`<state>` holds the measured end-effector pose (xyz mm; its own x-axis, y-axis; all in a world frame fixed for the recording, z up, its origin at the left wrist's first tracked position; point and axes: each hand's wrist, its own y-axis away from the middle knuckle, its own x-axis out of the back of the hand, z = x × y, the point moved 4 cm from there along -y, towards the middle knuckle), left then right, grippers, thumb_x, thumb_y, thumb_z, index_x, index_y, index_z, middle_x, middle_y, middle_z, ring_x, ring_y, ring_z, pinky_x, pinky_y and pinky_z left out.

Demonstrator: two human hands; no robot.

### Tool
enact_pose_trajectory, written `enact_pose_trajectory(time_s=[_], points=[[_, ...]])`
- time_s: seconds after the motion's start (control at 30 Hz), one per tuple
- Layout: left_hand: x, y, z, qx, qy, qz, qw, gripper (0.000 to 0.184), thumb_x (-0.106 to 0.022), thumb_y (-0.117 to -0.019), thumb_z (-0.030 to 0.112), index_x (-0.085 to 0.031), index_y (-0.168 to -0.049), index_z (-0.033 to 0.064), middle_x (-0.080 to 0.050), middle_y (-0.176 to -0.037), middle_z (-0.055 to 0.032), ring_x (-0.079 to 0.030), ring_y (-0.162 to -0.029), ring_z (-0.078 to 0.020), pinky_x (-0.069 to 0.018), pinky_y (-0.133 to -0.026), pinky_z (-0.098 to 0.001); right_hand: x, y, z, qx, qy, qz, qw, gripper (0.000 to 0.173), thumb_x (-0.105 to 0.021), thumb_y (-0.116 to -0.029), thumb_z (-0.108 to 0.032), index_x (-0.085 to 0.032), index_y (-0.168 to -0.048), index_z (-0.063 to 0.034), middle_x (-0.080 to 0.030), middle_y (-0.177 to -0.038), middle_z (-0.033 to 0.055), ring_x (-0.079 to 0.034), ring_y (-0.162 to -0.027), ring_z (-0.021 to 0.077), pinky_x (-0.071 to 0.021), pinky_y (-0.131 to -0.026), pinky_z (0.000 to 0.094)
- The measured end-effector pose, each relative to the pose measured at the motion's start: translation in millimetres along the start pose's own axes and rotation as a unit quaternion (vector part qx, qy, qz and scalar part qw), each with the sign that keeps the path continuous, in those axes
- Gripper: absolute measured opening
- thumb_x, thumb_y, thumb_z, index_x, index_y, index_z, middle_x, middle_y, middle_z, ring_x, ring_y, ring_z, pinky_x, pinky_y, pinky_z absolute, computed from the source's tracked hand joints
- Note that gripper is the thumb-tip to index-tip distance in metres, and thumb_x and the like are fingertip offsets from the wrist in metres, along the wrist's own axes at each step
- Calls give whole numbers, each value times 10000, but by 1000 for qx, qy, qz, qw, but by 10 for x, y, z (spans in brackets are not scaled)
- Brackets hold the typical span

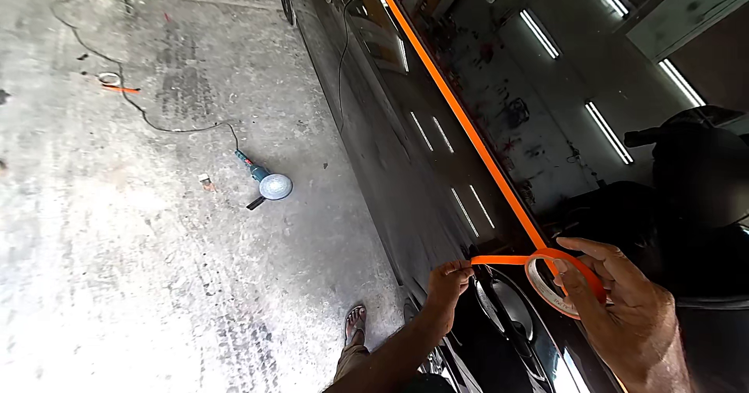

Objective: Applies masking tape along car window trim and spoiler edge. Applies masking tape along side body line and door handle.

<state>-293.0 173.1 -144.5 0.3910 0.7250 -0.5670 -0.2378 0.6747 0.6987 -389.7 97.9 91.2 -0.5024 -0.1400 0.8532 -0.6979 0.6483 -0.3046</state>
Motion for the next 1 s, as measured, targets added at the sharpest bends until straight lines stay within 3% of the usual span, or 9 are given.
enact_pose_trajectory(time_s=[0.13,0.27,0.37,0.47,0.6,0.8,0.9,1.0], points=[[29,5,-37,48,-28,-25,998,142,-568,-1018,31,-666,-1115,-4,-670,-1056,-113,-651,-926,-191,-551,-853,-354,0,31,20,-3,-6,8,1000,326,-619,-978,-321,-704,-1221,-120,-707,-853,-60,-628,-650,2,-537,-528,191],[84,-21,-95,-89,-105,-43,990,180,-544,-1020,51,-629,-1165,-15,-646,-1122,-145,-658,-998,-207,-562,-900,-372,9,75,53,-14,-13,9,1000,317,-617,-989,-318,-703,-1221,-120,-715,-860,-53,-649,-655,17,-557,-522,208],[139,-12,-130,-203,-166,-11,965,232,-569,-958,43,-627,-1179,2,-673,-1151,-131,-679,-1015,-180,-575,-878,-333,33,120,88,-27,-14,8,1000,324,-615,-988,-332,-705,-1222,-127,-720,-868,-57,-665,-668,21,-575,-528,214],[150,-47,-147,-309,-229,3,923,255,-657,-932,59,-630,-1182,14,-700,-1123,-104,-702,-1023,-155,-597,-888,-298,33,161,115,-29,-13,14,999,311,-613,-991,-320,-708,-1209,-120,-721,-862,-52,-668,-672,23,-575,-539,213],[94,-78,-158,-440,-349,27,827,227,-688,-947,132,-661,-1158,54,-691,-1078,-49,-689,-992,-125,-590,-911,-298,-2,202,139,-28,-24,12,999,312,-615,-999,-331,-704,-1206,-114,-716,-846,-55,-658,-640,26,-564,-507,211],[119,-131,-97,-462,-431,56,774,204,-619,-1001,229,-678,-1150,102,-692,-1068,-27,-669,-1029,-137,-563,-934,-324,-80,249,135,-27,-18,8,999,314,-604,-1004,-347,-707,-1198,-122,-732,-874,-55,-678,-679,20,-581,-538,211],[107,-145,-64,-499,-480,64,718,173,-608,-1009,211,-701,-1113,109,-710,-1075,-36,-676,-1062,-175,-560,-953,-351,-110,266,140,-32,-17,4,999,310,-611,-1000,-337,-710,-1199,-122,-738,-888,-51,-683,-690,21,-587,-554,214],[110,-189,-69,-555,-497,73,663,176,-587,-1023,230,-719,-1078,128,-703,-1040,-46,-678,-1009,-207,-572,-895,-373,-137,280,153,-31,-20,-1,999,312,-616,-993,-327,-709,-1203,-116,-740,-909,-47,-689,-705,26,-598,-575,220]])
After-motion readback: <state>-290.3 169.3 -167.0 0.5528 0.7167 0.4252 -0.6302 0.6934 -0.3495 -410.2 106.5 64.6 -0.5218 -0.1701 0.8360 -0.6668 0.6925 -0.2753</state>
